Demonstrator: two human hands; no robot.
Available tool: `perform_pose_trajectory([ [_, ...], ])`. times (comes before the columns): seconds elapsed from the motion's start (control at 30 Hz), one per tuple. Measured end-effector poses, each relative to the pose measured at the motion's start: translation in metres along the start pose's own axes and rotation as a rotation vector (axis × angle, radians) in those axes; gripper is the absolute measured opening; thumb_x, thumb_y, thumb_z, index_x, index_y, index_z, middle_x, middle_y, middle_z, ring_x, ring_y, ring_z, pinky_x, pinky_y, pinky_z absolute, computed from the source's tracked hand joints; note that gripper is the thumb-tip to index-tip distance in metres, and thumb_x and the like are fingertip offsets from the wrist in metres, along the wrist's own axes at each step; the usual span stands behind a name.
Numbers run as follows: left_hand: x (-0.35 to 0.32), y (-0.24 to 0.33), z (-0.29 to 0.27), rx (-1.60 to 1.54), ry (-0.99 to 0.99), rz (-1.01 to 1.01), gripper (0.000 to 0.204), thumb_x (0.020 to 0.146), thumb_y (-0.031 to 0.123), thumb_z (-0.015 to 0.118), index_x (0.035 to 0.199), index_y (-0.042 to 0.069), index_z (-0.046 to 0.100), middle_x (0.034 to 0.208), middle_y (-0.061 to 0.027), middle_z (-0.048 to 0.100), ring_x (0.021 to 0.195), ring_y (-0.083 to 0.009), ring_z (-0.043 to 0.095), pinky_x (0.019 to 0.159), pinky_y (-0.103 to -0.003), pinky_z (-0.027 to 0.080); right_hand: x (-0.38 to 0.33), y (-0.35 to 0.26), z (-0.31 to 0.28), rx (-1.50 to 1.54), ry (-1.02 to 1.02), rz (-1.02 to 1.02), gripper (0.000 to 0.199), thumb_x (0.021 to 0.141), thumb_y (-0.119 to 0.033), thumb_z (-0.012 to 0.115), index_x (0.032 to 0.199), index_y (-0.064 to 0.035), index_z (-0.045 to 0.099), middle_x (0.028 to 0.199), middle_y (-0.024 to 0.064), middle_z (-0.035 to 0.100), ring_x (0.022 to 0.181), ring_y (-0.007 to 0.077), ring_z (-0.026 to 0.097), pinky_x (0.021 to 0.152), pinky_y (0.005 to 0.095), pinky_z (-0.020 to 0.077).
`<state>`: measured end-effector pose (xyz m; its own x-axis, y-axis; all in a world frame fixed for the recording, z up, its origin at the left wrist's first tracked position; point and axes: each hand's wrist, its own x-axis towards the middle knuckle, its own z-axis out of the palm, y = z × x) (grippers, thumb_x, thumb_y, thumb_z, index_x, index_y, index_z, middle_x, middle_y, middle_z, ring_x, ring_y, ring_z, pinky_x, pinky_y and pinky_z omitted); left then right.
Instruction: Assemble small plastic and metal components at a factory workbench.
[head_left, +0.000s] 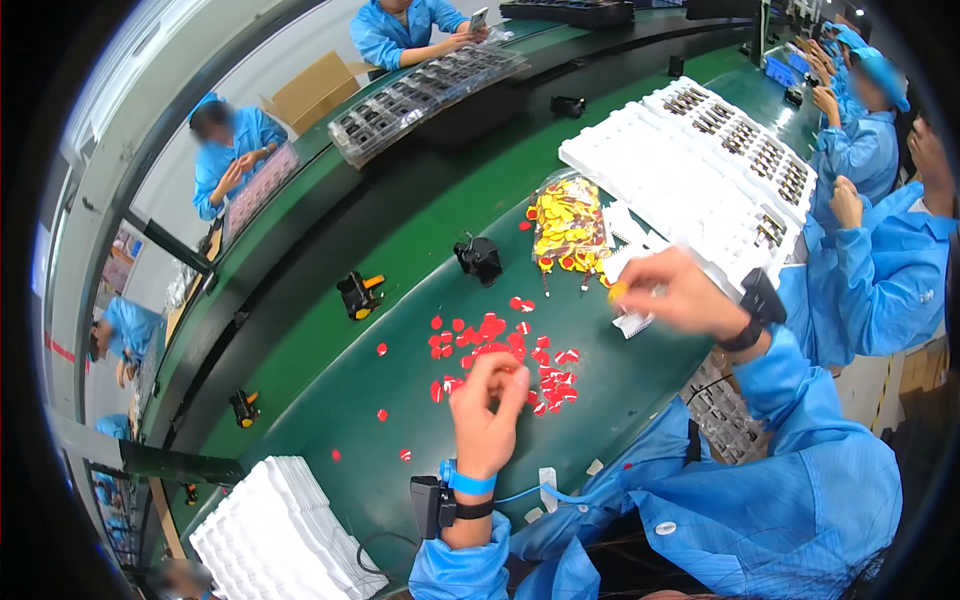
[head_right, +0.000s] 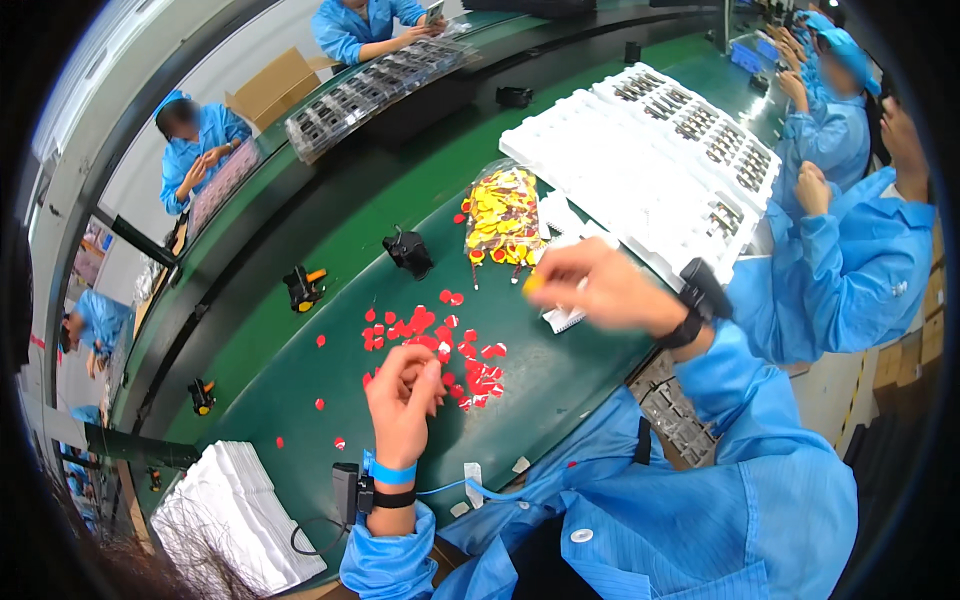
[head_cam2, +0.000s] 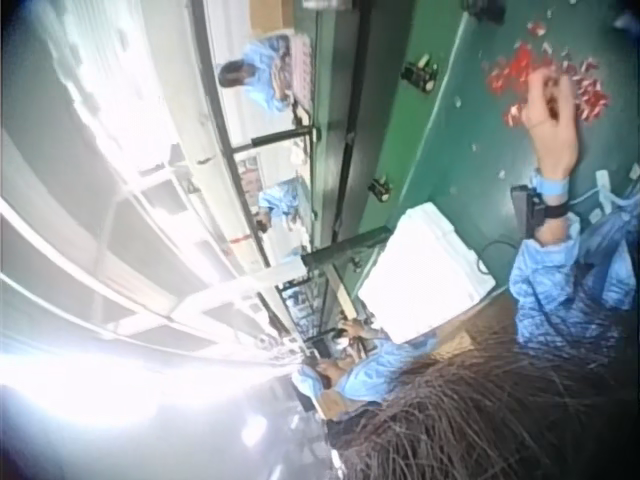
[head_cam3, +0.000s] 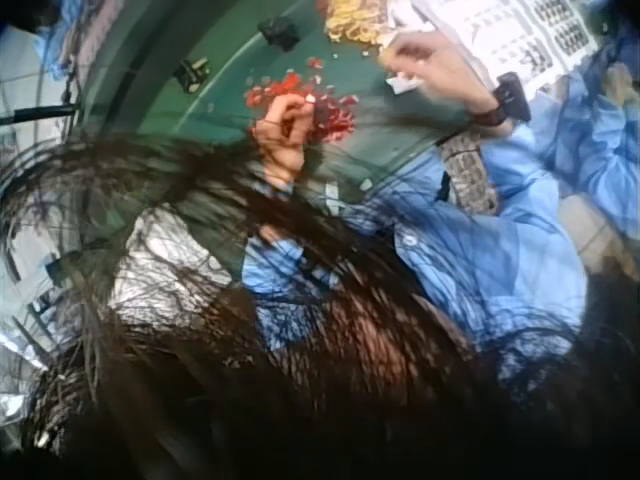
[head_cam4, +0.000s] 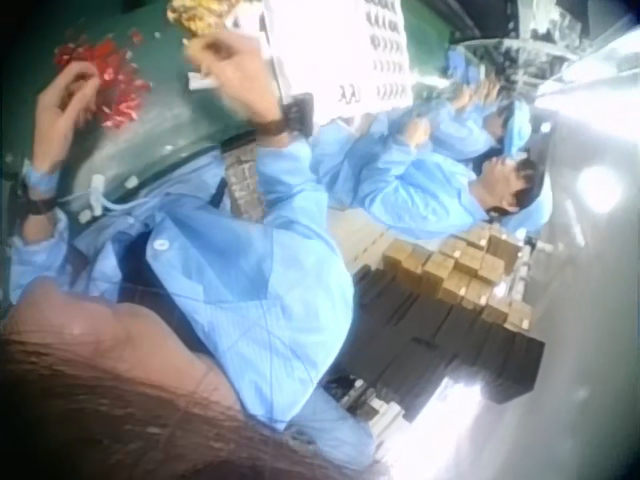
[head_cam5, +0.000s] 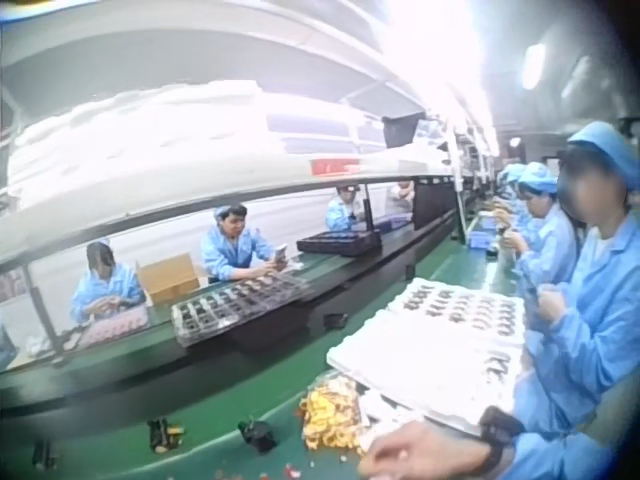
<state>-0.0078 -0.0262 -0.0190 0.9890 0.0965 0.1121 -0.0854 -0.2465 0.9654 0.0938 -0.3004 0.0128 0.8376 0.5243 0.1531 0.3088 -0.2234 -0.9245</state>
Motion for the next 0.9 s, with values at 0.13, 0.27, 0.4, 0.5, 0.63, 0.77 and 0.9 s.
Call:
perform_pose_trajectory([
  [0.13,-0.007,0.016,0.014,-0.028,-0.308,0.100,0.020,0.096,0.013,0.063,0.112,0.000,0.060,0.078,-0.0068,0.065,0.071,-0.0103,0.061,0.066,-0.027,0.049,-0.018,-0.009,0.062,0.082,-0.196,-0.164,0.013,0.090,-0.011,0.070,0.094,0.0005,0.066,0.078,0.0094,0.068,0.067,0.0140,0.064,0.061,0.0281,0.0509],
  [0.27,-0.009,0.009,0.020,-0.020,-0.283,0.081,0.016,0.101,0.015,0.057,0.103,0.000,0.061,0.068,-0.0032,0.062,0.058,-0.0073,0.056,0.054,-0.023,0.042,-0.017,-0.010,0.078,0.258,-0.263,-0.137,0.011,0.089,-0.003,0.064,0.099,0.0011,0.065,0.081,0.0132,0.069,0.069,0.0184,0.067,0.063,0.0307,0.0524],
  [0.4,-0.007,0.005,0.020,-0.135,-0.135,0.009,0.017,0.102,0.015,0.055,0.094,0.001,0.061,0.057,0.0004,0.054,0.047,-0.0043,0.045,0.043,-0.021,0.031,0.008,0.028,0.016,-0.477,0.444,-0.383,0.030,0.084,-0.003,0.064,0.115,-0.0020,0.063,0.097,0.0181,0.068,0.084,0.0331,0.068,0.073,0.0411,0.0540],
  [0.5,-0.006,0.006,0.021,-0.189,-0.037,-0.020,0.018,0.102,0.015,0.055,0.092,0.001,0.060,0.054,0.0019,0.049,0.045,-0.0038,0.041,0.041,-0.021,0.027,0.018,0.066,-0.027,-0.617,0.343,-0.272,0.060,0.091,-0.023,0.066,0.141,0.0016,0.045,0.133,0.0290,0.053,0.124,0.0415,0.052,0.103,0.0457,0.0430],
  [0.63,-0.004,0.001,0.015,-0.218,0.001,-0.036,0.018,0.101,0.014,0.055,0.091,0.001,0.060,0.054,0.0014,0.048,0.044,-0.0045,0.041,0.041,-0.021,0.028,0.001,0.077,-0.029,-0.859,0.068,-0.114,0.087,0.092,-0.058,0.056,0.142,0.0101,0.038,0.149,0.0354,0.033,0.144,0.0453,0.026,0.120,0.0468,0.0200],
  [0.77,-0.005,0.002,0.013,-0.190,0.030,-0.058,0.017,0.100,0.013,0.056,0.091,0.000,0.060,0.053,0.0007,0.049,0.044,-0.0047,0.042,0.041,-0.022,0.028,-0.024,0.065,-0.020,-0.977,0.042,-0.072,0.090,0.089,-0.063,0.056,0.140,0.0100,0.041,0.149,0.0355,0.033,0.144,0.0451,0.026,0.119,0.0542,0.0176],
  [0.9,-0.006,0.006,0.018,-0.192,0.013,-0.064,0.016,0.100,0.012,0.056,0.090,0.000,0.060,0.054,0.0010,0.049,0.045,-0.0046,0.042,0.041,-0.022,0.028,-0.034,0.068,-0.006,-1.020,0.131,-0.129,0.085,0.087,-0.060,0.062,0.136,0.0071,0.046,0.146,0.0335,0.038,0.141,0.0473,0.030,0.117,0.0552,0.0208],
])
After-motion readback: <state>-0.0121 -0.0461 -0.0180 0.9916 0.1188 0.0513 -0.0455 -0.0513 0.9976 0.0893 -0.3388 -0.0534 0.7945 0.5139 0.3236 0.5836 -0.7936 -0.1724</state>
